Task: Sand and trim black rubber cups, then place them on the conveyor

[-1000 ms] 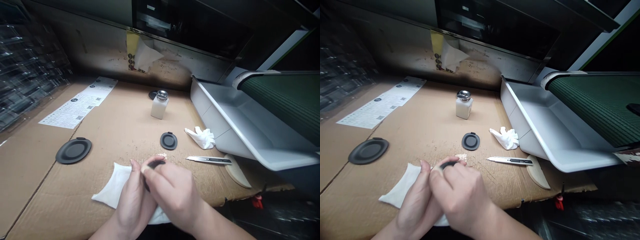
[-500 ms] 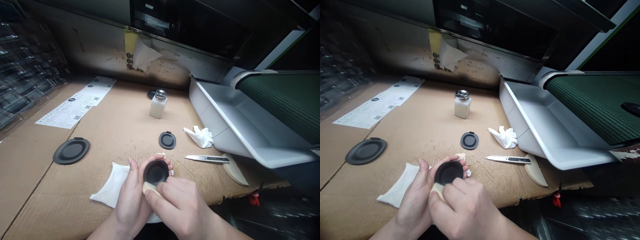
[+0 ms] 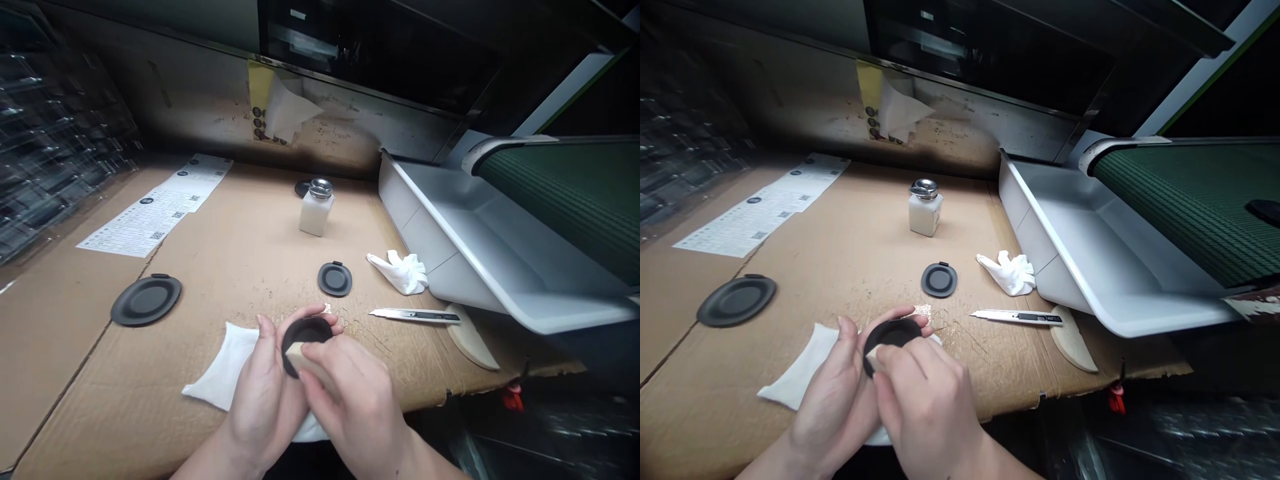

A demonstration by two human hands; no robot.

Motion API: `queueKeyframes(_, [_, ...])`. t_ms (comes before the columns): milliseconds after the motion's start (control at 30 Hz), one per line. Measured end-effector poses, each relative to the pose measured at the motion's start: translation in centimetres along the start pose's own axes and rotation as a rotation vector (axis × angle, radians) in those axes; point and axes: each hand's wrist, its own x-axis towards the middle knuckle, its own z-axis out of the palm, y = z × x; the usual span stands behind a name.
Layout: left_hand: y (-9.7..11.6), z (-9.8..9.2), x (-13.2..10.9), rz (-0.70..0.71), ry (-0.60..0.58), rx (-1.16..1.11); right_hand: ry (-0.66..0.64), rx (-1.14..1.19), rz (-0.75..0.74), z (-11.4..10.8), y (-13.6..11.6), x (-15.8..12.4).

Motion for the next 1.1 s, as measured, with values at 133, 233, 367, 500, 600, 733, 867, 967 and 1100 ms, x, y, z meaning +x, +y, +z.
queueKeyframes(133, [0.1,0.3,-0.1,-0.001,0.048,0.029,-0.089,0.005,-0.058,-0.8,-0.1,-0.3])
queueKeyframes(233, [0.1,0.4,-0.1,-0.014,0.08,0.029,-0.052,-0.14,-0.188,-1.0,-0.3,0.0])
queueKeyframes(367, [0.0,0.2,0.0,0.009,0.041,0.033,-0.015,-0.314,-0.337,-0.6,0.0,1.5])
queueKeyframes(500, [-0.2,0.0,0.0,0.019,-0.019,-0.027,0.022,-0.321,-0.252,-0.3,0.5,2.7])
queueKeyframes(600, [0.0,-0.1,-0.1,-0.017,-0.002,-0.029,-0.014,-0.283,-0.234,-0.4,-0.2,2.4])
queueKeyframes(733, [0.1,0.1,-0.1,-0.023,0.005,-0.003,-0.069,-0.313,-0.29,-0.6,-0.5,2.3])
queueKeyframes(867, [0.1,0.2,-0.2,-0.013,-0.014,-0.037,-0.028,-0.357,-0.227,-0.4,0.0,3.3])
queueKeyframes(967, [0.3,0.4,-0.4,-0.033,0.038,-0.029,-0.049,-0.334,-0.289,-0.2,-0.5,2.8])
queueKeyframes(1100, [0.4,0.6,-0.3,-0.044,0.088,0.028,-0.068,-0.268,-0.393,-1.2,-1.0,1.0])
